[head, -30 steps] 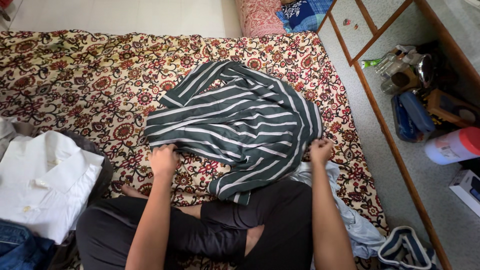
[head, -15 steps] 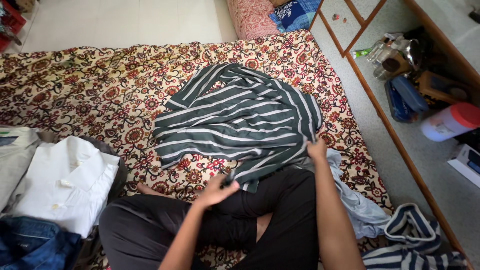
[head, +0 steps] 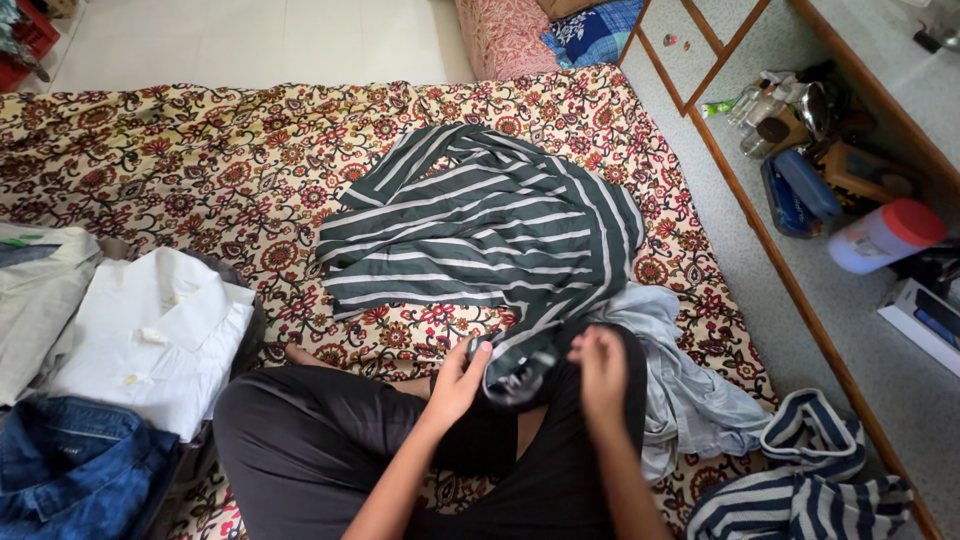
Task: The person folds a striped shirt and buttons a white short-sleeved shirt by hand.
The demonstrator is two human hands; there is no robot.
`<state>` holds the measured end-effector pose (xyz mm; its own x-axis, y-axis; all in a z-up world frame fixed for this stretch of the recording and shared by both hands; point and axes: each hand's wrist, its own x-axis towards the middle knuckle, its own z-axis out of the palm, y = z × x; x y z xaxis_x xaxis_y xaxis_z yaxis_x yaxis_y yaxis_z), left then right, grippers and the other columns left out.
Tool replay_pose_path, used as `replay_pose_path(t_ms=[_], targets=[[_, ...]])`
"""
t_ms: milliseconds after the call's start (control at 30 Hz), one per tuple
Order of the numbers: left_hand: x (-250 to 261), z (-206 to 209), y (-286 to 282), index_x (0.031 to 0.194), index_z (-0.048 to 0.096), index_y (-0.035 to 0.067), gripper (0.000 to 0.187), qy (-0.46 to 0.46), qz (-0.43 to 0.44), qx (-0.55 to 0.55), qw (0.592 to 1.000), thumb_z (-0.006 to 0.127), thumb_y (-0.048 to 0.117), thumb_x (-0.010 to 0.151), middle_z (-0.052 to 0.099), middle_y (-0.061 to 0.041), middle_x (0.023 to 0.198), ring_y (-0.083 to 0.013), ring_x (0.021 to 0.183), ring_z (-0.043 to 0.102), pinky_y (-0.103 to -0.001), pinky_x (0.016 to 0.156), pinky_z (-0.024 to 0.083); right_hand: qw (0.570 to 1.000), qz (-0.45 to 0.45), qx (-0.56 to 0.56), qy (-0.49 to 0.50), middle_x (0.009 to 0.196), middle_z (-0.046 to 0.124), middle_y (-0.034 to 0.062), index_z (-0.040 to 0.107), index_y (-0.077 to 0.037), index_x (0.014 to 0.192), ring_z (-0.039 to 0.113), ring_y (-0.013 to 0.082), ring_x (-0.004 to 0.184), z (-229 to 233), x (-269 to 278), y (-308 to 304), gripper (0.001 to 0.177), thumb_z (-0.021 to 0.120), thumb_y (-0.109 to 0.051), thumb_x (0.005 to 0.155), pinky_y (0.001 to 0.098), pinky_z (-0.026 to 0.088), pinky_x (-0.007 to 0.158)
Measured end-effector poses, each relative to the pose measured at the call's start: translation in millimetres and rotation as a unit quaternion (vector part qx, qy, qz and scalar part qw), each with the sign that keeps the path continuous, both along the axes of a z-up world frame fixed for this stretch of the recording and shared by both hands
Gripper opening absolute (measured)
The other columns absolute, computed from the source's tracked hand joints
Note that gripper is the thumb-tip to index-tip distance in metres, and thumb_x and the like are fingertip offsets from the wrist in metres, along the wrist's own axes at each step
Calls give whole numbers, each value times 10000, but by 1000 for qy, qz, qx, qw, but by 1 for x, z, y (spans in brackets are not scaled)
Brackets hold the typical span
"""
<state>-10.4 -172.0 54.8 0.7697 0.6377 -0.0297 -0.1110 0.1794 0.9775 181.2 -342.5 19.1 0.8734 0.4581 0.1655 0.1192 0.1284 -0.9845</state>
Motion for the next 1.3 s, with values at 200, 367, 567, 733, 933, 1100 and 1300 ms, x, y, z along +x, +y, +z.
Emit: replay_pose_path(t_ms=[200,367,567,733,933,1100,1300], targets=[[-23,41,-31,1260,598,20,423,1,9,-332,943,609,331,974,725,-60,1040,-117,901,684,-271,782,561,908,148,-16,390,1398,617,33,451,-122,1456,613,238,1163,28,-107,-25,594,483,-450,962,401,491,919],[-61,62,-54,1485,343,-30,713,32,-78,-197,977,697,304,964,664,-142,1254,-185,1112,670,-309,935,540,860,349,26,371,1423,568,127,410,-34,1506,569,253,1281,21,-127,-44,756,503,-582,992,437,481,1060],[-99,85,-78,1540,333,-51,737,70,-159,70,982,665,285,974,667,-186,1282,-230,1133,670,-366,964,550,864,422,-49,271,1406,561,35,318,-111,1545,572,173,1274,46,-162,-49,903,768,-415,823,378,501,1024],[-117,86,-82,1354,626,-8,376,4,-149,274,950,706,182,1039,690,-246,1361,-349,1284,681,-407,1106,504,840,351,-69,407,1251,627,88,363,-110,1524,638,200,1122,57,-190,-55,816,819,-183,851,367,530,931],[-131,115,-69,1432,498,-8,814,64,-66,378,921,888,274,776,683,-267,1253,-377,1169,651,-394,984,472,858,243,8,452,1259,659,90,486,-110,1423,658,204,1136,91,-180,-48,621,738,-165,857,375,541,966],[-146,135,-70,1430,529,112,682,270,-202,90,937,808,231,818,736,-141,809,-265,616,578,-385,617,430,843,232,-85,478,1183,693,98,542,-76,1377,691,240,1071,82,-157,-51,502,623,-314,943,404,554,925],[-185,119,-59,1028,685,29,381,254,-261,278,889,796,366,889,685,-129,769,-256,687,652,-400,637,488,950,241,-189,58,891,659,71,631,-30,1082,646,154,685,50,-59,-33,260,603,-280,1016,288,525,487]])
